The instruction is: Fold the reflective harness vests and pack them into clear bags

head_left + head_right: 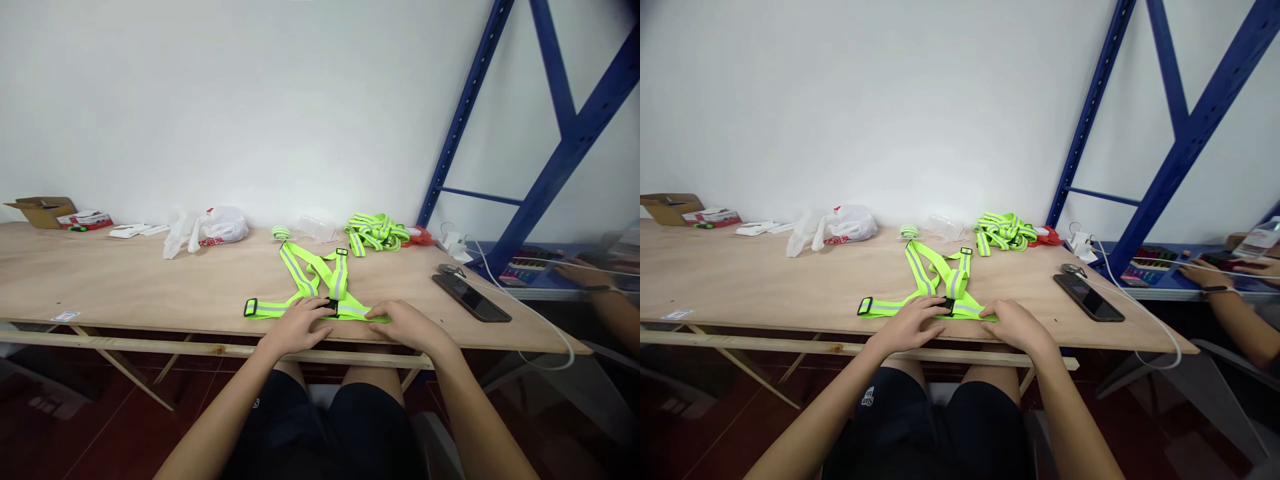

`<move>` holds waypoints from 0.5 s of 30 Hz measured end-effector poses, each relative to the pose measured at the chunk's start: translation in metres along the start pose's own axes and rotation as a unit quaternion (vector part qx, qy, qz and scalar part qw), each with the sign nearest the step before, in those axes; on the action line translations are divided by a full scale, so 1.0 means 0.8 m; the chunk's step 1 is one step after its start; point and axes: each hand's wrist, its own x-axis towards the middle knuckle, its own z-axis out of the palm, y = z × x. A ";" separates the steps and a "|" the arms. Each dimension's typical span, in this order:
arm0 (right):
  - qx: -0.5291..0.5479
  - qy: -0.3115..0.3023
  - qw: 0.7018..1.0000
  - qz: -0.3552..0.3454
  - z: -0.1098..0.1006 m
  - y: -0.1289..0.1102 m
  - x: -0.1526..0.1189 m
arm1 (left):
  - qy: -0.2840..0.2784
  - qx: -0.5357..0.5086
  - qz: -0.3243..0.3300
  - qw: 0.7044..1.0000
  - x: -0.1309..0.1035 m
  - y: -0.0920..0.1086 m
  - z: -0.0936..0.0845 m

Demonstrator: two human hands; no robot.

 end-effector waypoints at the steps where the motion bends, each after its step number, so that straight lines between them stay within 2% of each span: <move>1: -0.004 0.005 1.000 0.000 0.000 -0.001 0.000 | -0.001 0.000 0.001 1.000 0.000 0.000 0.000; 15: -0.016 0.021 1.000 0.016 0.002 -0.005 0.005 | -0.006 0.000 0.004 1.000 0.001 0.000 0.000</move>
